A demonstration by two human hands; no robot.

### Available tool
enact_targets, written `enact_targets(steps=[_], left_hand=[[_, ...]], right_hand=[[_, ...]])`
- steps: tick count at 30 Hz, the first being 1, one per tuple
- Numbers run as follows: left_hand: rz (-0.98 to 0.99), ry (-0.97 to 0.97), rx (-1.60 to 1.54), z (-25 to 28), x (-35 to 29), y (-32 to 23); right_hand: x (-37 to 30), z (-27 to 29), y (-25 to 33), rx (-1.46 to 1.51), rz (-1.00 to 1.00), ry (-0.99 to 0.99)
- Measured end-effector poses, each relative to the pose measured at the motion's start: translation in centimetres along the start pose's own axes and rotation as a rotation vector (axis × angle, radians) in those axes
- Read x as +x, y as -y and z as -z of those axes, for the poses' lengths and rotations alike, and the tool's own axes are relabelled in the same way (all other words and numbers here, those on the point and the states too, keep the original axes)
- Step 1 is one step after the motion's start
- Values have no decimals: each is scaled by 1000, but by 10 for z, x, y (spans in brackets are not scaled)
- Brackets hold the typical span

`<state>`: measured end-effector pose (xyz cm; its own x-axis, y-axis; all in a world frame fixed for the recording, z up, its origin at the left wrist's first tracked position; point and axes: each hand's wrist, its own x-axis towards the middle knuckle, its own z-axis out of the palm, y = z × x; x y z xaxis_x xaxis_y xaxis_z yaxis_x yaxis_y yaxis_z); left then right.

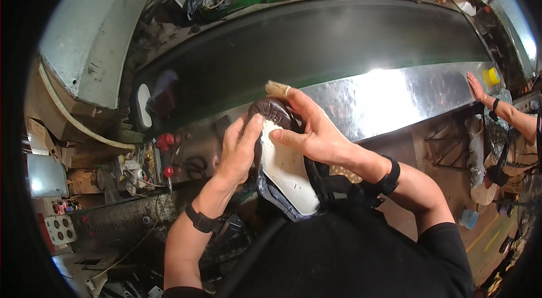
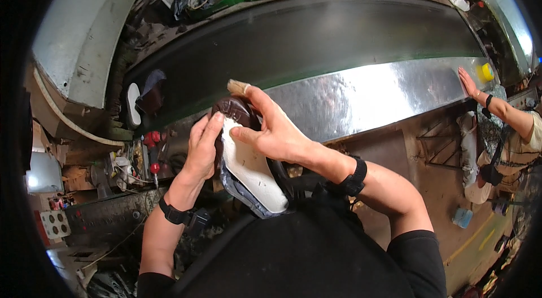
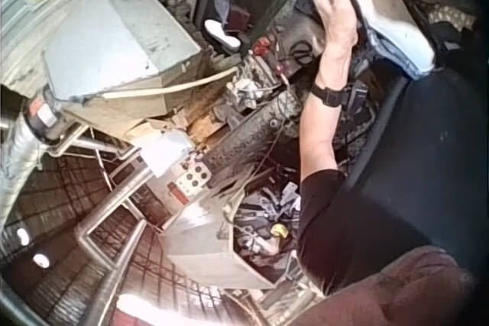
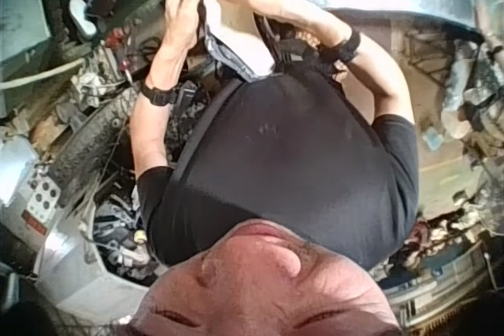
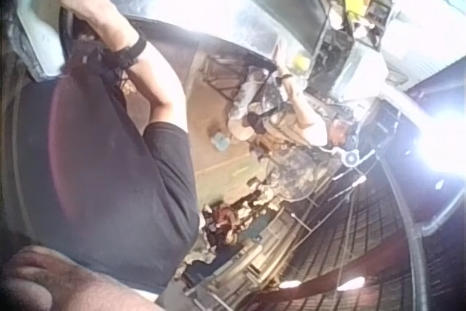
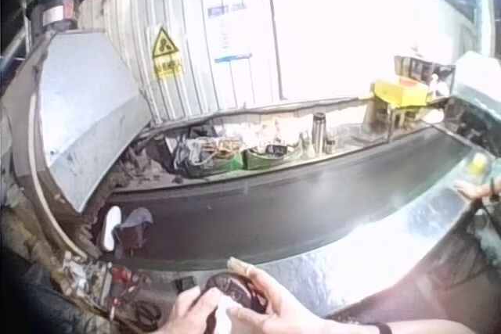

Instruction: Insert a shoe last and operate a toe-lasting machine to shape footwear.

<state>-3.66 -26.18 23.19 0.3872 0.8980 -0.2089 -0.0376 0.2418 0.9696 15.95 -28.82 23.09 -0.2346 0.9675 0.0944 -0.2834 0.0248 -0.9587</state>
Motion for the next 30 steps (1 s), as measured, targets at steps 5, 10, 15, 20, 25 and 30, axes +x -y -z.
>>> enact_targets(steps=[5,10,15,20,25,30], left_hand=[[143,110,-348,0,4,-9],[131,89,-425,-3,2,-12],[42,63,-340,-15,-2,-8],[-185,-235,-321,-13,10,-26],[-635,-260,-545,-9,41,-58],[-516,93,-502,-13,47,-84]], right_hand=[[0,7,7,38,-60,3],[1,6,10,14,-77,4],[0,11,2,30,-92,12],[-24,46,-17,63,-179,-249],[-56,55,-32,975,-626,-138],[-63,60,-4,446,-29,-135]])
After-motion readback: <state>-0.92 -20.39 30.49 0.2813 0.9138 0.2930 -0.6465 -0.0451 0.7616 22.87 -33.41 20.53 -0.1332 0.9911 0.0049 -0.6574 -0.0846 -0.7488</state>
